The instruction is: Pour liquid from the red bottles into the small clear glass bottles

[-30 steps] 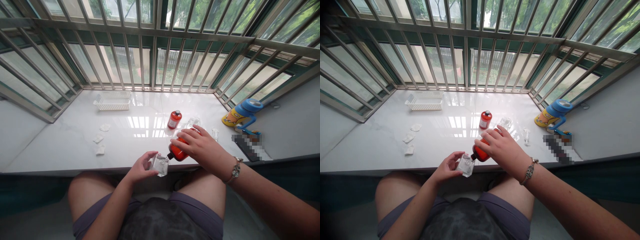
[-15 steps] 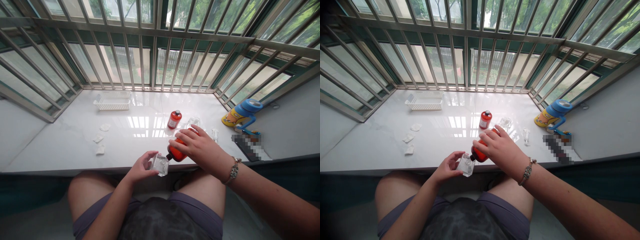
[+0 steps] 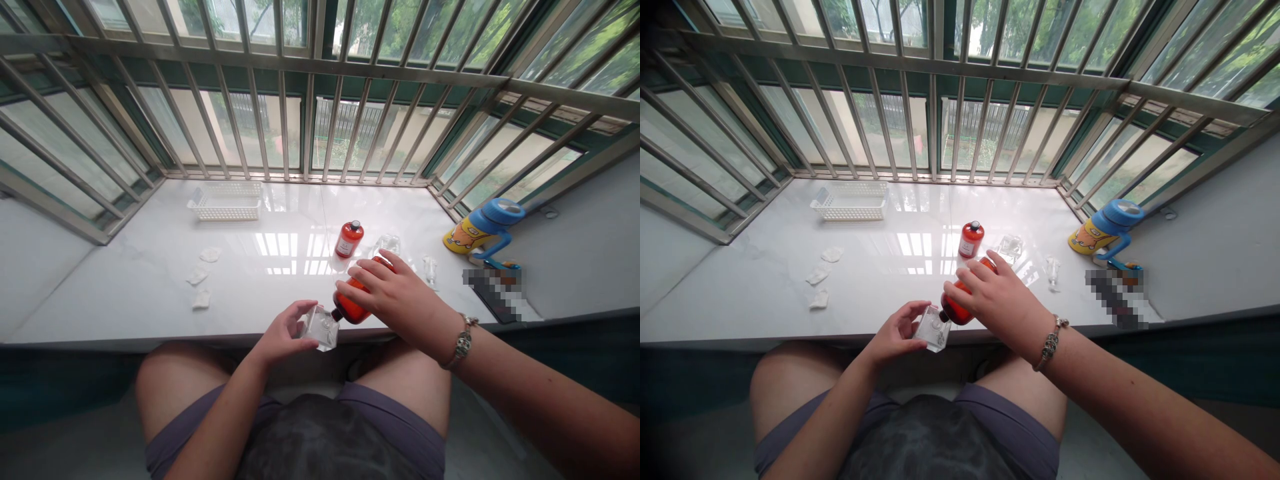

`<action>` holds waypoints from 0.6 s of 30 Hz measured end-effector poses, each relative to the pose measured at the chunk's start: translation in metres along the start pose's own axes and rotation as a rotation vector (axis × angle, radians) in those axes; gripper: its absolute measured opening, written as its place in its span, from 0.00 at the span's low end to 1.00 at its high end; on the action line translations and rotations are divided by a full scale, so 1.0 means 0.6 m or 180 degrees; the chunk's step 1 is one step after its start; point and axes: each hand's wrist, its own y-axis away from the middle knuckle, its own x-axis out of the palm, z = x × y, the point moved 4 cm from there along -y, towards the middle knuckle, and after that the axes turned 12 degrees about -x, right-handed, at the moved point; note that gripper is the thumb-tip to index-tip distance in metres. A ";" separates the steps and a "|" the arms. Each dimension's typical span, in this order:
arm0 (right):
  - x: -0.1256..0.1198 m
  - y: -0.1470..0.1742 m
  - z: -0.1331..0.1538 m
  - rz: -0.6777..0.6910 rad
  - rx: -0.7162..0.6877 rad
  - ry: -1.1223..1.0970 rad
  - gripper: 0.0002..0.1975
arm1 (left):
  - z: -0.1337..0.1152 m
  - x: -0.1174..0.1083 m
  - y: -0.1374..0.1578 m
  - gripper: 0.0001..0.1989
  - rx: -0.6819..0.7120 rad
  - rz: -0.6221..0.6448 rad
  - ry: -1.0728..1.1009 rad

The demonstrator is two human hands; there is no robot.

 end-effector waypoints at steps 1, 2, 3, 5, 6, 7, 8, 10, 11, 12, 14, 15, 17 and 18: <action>0.000 -0.001 0.001 -0.0006 -0.0007 0.0013 0.21 | 0.000 0.000 -0.001 0.40 0.0005 0.0007 -0.0008; 0.000 -0.002 0.001 -0.0013 -0.0016 0.0027 0.21 | 0.000 0.001 -0.001 0.40 0.0012 0.0010 -0.0022; 0.000 -0.002 0.002 -0.0021 -0.0027 0.0037 0.21 | 0.000 0.001 -0.002 0.40 0.0017 0.0007 -0.0037; 0.000 -0.004 0.004 -0.0057 -0.0051 0.0044 0.20 | 0.001 0.002 -0.002 0.40 0.0027 -0.0006 -0.0064; -0.001 -0.005 0.005 -0.0080 -0.0060 0.0042 0.20 | 0.000 0.003 -0.003 0.40 0.0034 -0.0011 -0.0076; -0.001 -0.005 0.005 -0.0090 -0.0068 0.0040 0.20 | 0.000 0.003 -0.003 0.40 0.0044 -0.0013 -0.0081; -0.001 -0.006 0.006 -0.0088 -0.0073 0.0044 0.20 | -0.001 0.004 -0.003 0.40 0.0057 -0.0009 -0.0079; 0.000 -0.008 0.007 -0.0061 -0.0086 0.0074 0.19 | -0.001 0.005 -0.003 0.40 0.0068 0.0005 -0.0076; 0.000 -0.008 0.007 -0.0043 -0.0093 0.0094 0.19 | -0.001 0.006 -0.003 0.40 0.0065 0.0010 -0.0076; 0.000 -0.009 0.008 -0.0032 -0.0102 0.0112 0.19 | -0.001 0.005 -0.004 0.40 0.0064 0.0013 -0.0072; 0.000 -0.010 0.008 -0.0027 -0.0122 0.0134 0.18 | 0.000 0.004 -0.004 0.40 0.0077 -0.0009 -0.0063; 0.000 -0.011 0.009 -0.0031 -0.0131 0.0139 0.18 | 0.001 0.002 -0.005 0.40 0.0090 -0.0031 -0.0061; 0.001 -0.012 0.009 -0.0035 -0.0139 0.0132 0.18 | 0.000 0.001 -0.006 0.40 0.0107 -0.0067 -0.0066; 0.001 -0.012 0.009 -0.0036 -0.0140 0.0126 0.18 | -0.001 0.001 -0.006 0.40 0.0103 -0.0075 -0.0076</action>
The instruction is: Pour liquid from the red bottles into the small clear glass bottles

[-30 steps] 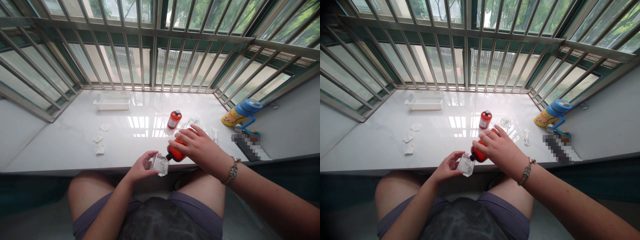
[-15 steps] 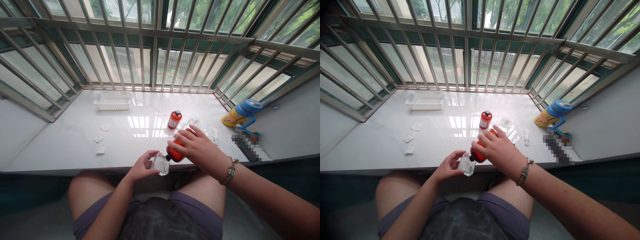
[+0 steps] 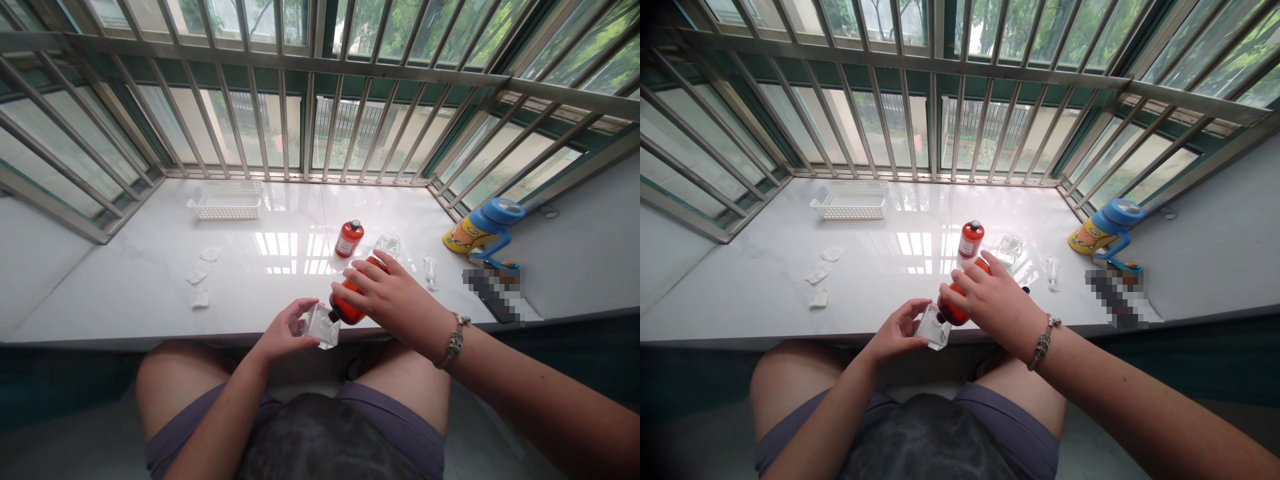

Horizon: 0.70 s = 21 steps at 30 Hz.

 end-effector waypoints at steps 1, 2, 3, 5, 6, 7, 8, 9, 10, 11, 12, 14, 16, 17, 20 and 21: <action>0.000 0.000 0.000 -0.0005 0.0002 -0.0005 0.18 | -0.001 0.001 0.000 0.40 -0.0011 0.0004 -0.0011; 0.000 0.000 0.000 -0.0014 0.0003 -0.0010 0.18 | -0.003 0.001 0.000 0.40 -0.0021 0.0013 -0.0021; 0.000 0.000 0.000 -0.0025 0.0003 -0.0016 0.18 | -0.005 0.002 0.000 0.40 -0.0031 0.0017 -0.0032; 0.000 -0.001 0.000 -0.0044 -0.0003 -0.0021 0.19 | -0.008 0.004 0.000 0.40 -0.0048 0.0010 -0.0055; -0.001 -0.001 0.000 -0.0047 -0.0009 -0.0020 0.19 | -0.010 0.005 0.000 0.40 -0.0052 0.0000 -0.0065; -0.001 -0.001 0.000 -0.0048 -0.0017 -0.0013 0.19 | -0.011 0.005 0.000 0.40 -0.0054 -0.0011 -0.0071; -0.002 -0.002 0.000 -0.0049 -0.0027 0.0002 0.19 | -0.012 0.006 -0.001 0.40 -0.0060 -0.0018 -0.0071; -0.003 -0.002 0.000 -0.0050 -0.0033 0.0025 0.19 | -0.012 0.006 -0.001 0.40 -0.0069 -0.0023 -0.0067; -0.003 -0.003 0.000 -0.0050 -0.0038 0.0047 0.18 | -0.012 0.006 -0.001 0.40 -0.0079 -0.0025 -0.0064; -0.004 -0.004 0.000 -0.0052 -0.0041 0.0067 0.18 | -0.012 0.007 -0.001 0.40 -0.0091 -0.0026 -0.0065; -0.004 -0.004 0.000 -0.0054 -0.0045 0.0084 0.18 | -0.012 0.007 -0.001 0.40 -0.0105 -0.0024 -0.0070; -0.004 -0.006 0.001 -0.0059 -0.0058 0.0111 0.17 | -0.011 0.007 -0.002 0.40 -0.0111 -0.0023 -0.0084; -0.004 -0.007 0.002 -0.0067 -0.0080 0.0135 0.17 | -0.009 0.006 -0.002 0.40 -0.0101 -0.0039 -0.0086; -0.005 -0.007 0.003 -0.0068 -0.0089 0.0147 0.17 | -0.007 0.005 -0.002 0.41 -0.0104 -0.0056 -0.0083; -0.006 -0.009 0.004 -0.0050 -0.0103 0.0171 0.16 | -0.002 0.001 -0.003 0.42 -0.0126 -0.0112 -0.0067; -0.007 -0.010 0.004 -0.0047 -0.0106 0.0179 0.16 | -0.001 0.001 -0.003 0.42 -0.0124 -0.0116 -0.0058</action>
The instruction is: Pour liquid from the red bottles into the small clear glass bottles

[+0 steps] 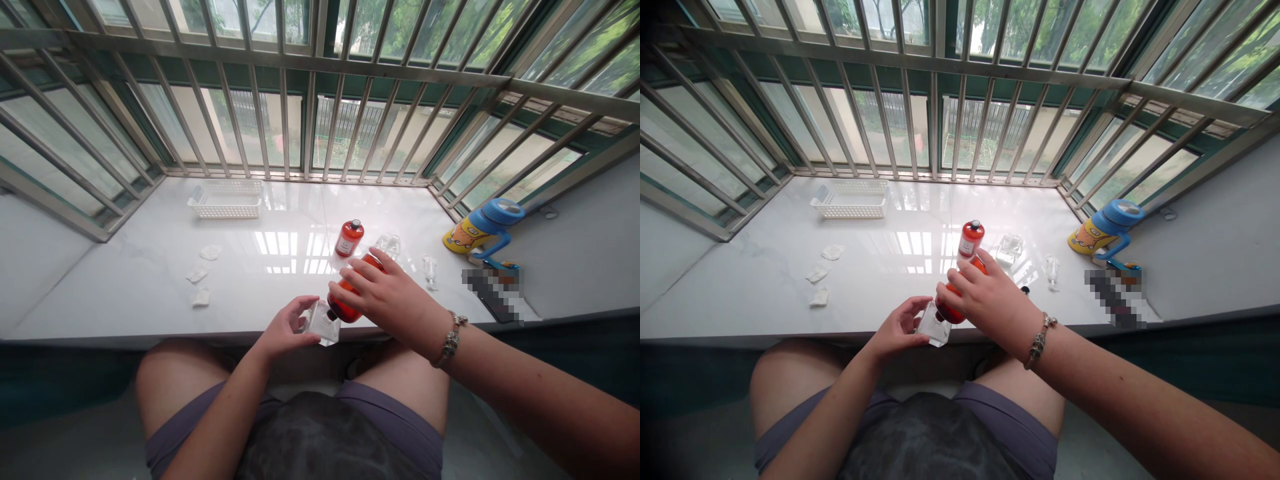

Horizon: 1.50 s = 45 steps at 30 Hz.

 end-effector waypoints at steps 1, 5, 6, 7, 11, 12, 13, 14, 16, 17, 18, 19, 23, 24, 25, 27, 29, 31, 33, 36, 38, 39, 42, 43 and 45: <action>-0.001 -0.001 0.000 -0.0003 -0.0001 0.0008 0.16 | 0.000 0.000 0.000 0.41 0.0010 0.0008 0.0009; -0.002 -0.003 0.000 -0.0024 -0.0009 0.0006 0.16 | -0.001 0.000 -0.001 0.41 0.0042 0.0042 -0.0009; -0.001 -0.003 0.001 -0.0029 -0.0012 -0.0001 0.16 | -0.002 0.001 -0.001 0.41 0.0047 0.0040 -0.0018; -0.001 -0.003 0.001 -0.0035 -0.0018 -0.0007 0.16 | -0.002 0.001 -0.001 0.41 0.0048 0.0039 -0.0023; 0.001 -0.004 0.002 -0.0090 -0.0034 0.0041 0.15 | -0.003 0.002 -0.001 0.40 0.0048 0.0053 -0.0004; 0.001 -0.005 0.002 -0.0094 -0.0037 0.0065 0.15 | -0.003 0.002 -0.001 0.40 0.0044 0.0052 -0.0002; 0.001 -0.005 0.002 -0.0087 -0.0043 0.0091 0.15 | -0.002 0.002 -0.001 0.40 0.0038 0.0050 -0.0004; 0.001 -0.006 0.003 -0.0079 -0.0050 0.0114 0.15 | -0.002 0.002 -0.001 0.40 0.0032 0.0045 -0.0008; 0.000 -0.007 0.003 -0.0069 -0.0064 0.0131 0.15 | 0.000 0.001 -0.001 0.40 0.0016 0.0044 -0.0014; -0.001 -0.008 0.003 -0.0067 -0.0072 0.0127 0.15 | 0.000 0.001 -0.001 0.40 0.0010 0.0047 -0.0013; -0.001 -0.008 0.003 -0.0066 -0.0078 0.0120 0.15 | 0.000 0.001 -0.001 0.40 0.0004 0.0048 -0.0011; -0.002 -0.009 0.004 -0.0064 -0.0084 0.0109 0.15 | 0.000 0.001 -0.001 0.40 -0.0004 0.0043 -0.0011; -0.003 -0.010 0.004 -0.0082 -0.0077 0.0105 0.15 | 0.000 0.001 -0.002 0.41 -0.0023 0.0007 -0.0037; -0.004 -0.010 0.004 -0.0078 -0.0076 0.0116 0.15 | 0.000 0.001 -0.002 0.41 -0.0014 0.0009 -0.0042; -0.004 -0.011 0.005 -0.0067 -0.0077 0.0130 0.15 | -0.001 0.001 -0.002 0.41 -0.0003 0.0016 -0.0048; -0.004 -0.011 0.005 -0.0039 -0.0090 0.0145 0.15 | 0.000 0.001 -0.002 0.40 0.0010 0.0034 -0.0059; -0.004 -0.011 0.006 -0.0016 -0.0106 0.0127 0.15 | 0.000 0.001 -0.003 0.40 0.0010 0.0048 -0.0064; -0.002 -0.010 0.006 0.0005 -0.0102 0.0086 0.16 | 0.001 0.000 -0.003 0.40 0.0010 0.0050 -0.0056; 0.002 -0.008 0.004 0.0032 -0.0037 0.0020 0.16 | 0.001 0.001 -0.002 0.40 0.0028 0.0047 -0.0028; 0.016 -0.001 0.001 0.0062 0.0182 -0.0218 0.18 | 0.000 0.002 -0.001 0.39 0.0067 0.0053 0.0014; 0.031 0.007 0.001 0.0064 0.0390 -0.0504 0.21 | -0.001 0.002 0.000 0.39 0.0116 0.0054 0.0066; 0.041 0.013 0.001 0.0053 0.0510 -0.0683 0.24 | -0.001 0.001 0.001 0.38 0.0139 0.0045 0.0111; 0.077 0.038 0.007 -0.0135 0.0949 -0.1289 0.35 | 0.000 -0.007 0.008 0.38 0.0134 -0.0014 0.0289; 0.089 0.048 0.009 -0.0264 0.1127 -0.1489 0.38 | -0.001 -0.010 0.011 0.38 0.0103 -0.0055 0.0329; 0.115 0.069 0.014 -0.0581 0.1528 -0.1816 0.42 | -0.005 -0.018 0.017 0.41 0.0026 -0.0167 0.0353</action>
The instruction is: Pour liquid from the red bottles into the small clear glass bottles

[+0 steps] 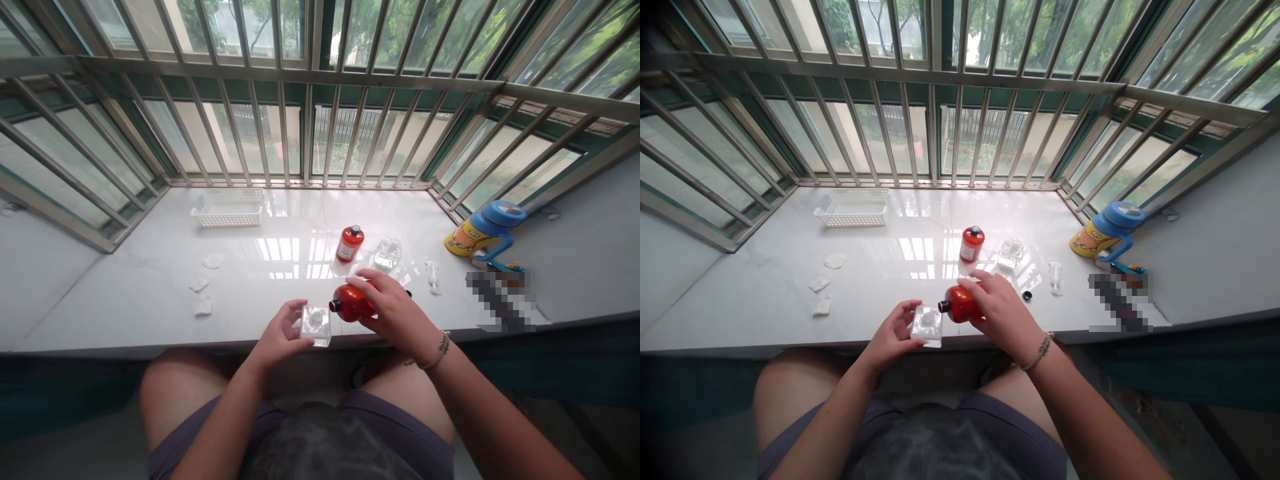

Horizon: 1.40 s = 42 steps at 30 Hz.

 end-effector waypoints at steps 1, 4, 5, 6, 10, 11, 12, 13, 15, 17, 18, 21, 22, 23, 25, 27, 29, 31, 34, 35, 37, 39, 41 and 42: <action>0.009 0.010 -0.009 -0.0189 0.0171 -0.0126 0.42 | -0.003 -0.003 0.002 0.43 -0.0040 -0.0066 -0.0019; 0.042 0.037 -0.034 -0.0665 0.0667 -0.0300 0.39 | -0.015 -0.012 0.005 0.42 -0.0119 -0.0342 -0.0170; 0.055 0.044 -0.041 -0.0787 0.0799 -0.0360 0.39 | -0.019 -0.016 0.005 0.41 -0.0109 -0.0470 -0.0238; 0.070 0.049 -0.046 -0.0892 0.0903 -0.0464 0.39 | -0.022 -0.020 0.004 0.39 -0.0069 -0.0617 -0.0306; 0.129 0.059 -0.057 -0.1259 0.1204 -0.1283 0.39 | -0.032 -0.042 0.000 0.39 0.0207 -0.1162 -0.0535; 0.143 0.060 -0.057 -0.1316 0.1273 -0.1506 0.39 | -0.034 -0.047 -0.001 0.39 0.0254 -0.1232 -0.0593; 0.155 0.059 -0.056 -0.1347 0.1333 -0.1699 0.39 | -0.037 -0.052 -0.001 0.39 0.0279 -0.1268 -0.0652; 0.166 0.056 -0.055 -0.1352 0.1371 -0.1849 0.39 | -0.039 -0.056 -0.001 0.39 0.0281 -0.1277 -0.0710; 0.181 0.050 -0.051 -0.1337 0.1369 -0.2006 0.39 | -0.044 -0.064 -0.001 0.39 0.0239 -0.1265 -0.0816; 0.190 0.042 -0.049 -0.1324 0.1318 -0.2014 0.40 | -0.049 -0.071 0.000 0.39 0.0164 -0.1227 -0.0917; 0.192 0.039 -0.049 -0.1312 0.1288 -0.1975 0.41 | -0.050 -0.073 0.000 0.39 0.0125 -0.1189 -0.0969; 0.188 0.036 -0.054 -0.1260 0.1169 -0.1772 0.45 | -0.050 -0.079 0.000 0.39 0.0045 -0.1048 -0.1079; 0.185 0.038 -0.055 -0.1236 0.1119 -0.1683 0.48 | -0.049 -0.081 -0.001 0.38 0.0038 -0.1009 -0.1090; 0.180 0.042 -0.058 -0.1214 0.1069 -0.1591 0.49 | -0.047 -0.083 -0.001 0.37 0.0039 -0.0970 -0.1096; 0.170 0.058 -0.064 -0.1183 0.0997 -0.1394 0.48 | -0.045 -0.085 0.000 0.36 0.0054 -0.0897 -0.1120; 0.157 0.081 -0.076 -0.1246 0.0992 -0.1115 0.39 | -0.042 -0.085 0.001 0.35 0.0056 -0.0827 -0.1150; 0.143 0.110 -0.093 -0.1415 0.1074 -0.0657 0.28 | -0.040 -0.084 0.002 0.35 0.0020 -0.0788 -0.1152; 0.131 0.140 -0.117 -0.1553 0.1248 -0.0018 0.21 | -0.039 -0.084 0.004 0.37 -0.0022 -0.0801 -0.1116; 0.124 0.179 -0.156 -0.1419 0.1588 0.0799 0.19 | -0.037 -0.086 0.006 0.41 -0.0056 -0.0859 -0.1066; 0.123 0.189 -0.168 -0.1359 0.1721 0.0984 0.20 | -0.037 -0.088 0.007 0.42 -0.0061 -0.0881 -0.1083; 0.123 0.204 -0.188 -0.1197 0.1947 0.1229 0.23 | -0.037 -0.091 0.010 0.44 -0.0046 -0.0980 -0.1217; 0.127 0.213 -0.200 -0.1026 0.2073 0.1322 0.26 | -0.043 -0.091 0.015 0.46 0.0057 -0.1193 -0.1447; 0.132 0.218 -0.208 -0.0918 0.2122 0.1305 0.26 | -0.055 -0.087 0.022 0.44 0.0279 -0.1469 -0.1623; 0.135 0.219 -0.210 -0.0888 0.2129 0.1274 0.25 | -0.063 -0.082 0.026 0.41 0.0423 -0.1603 -0.1654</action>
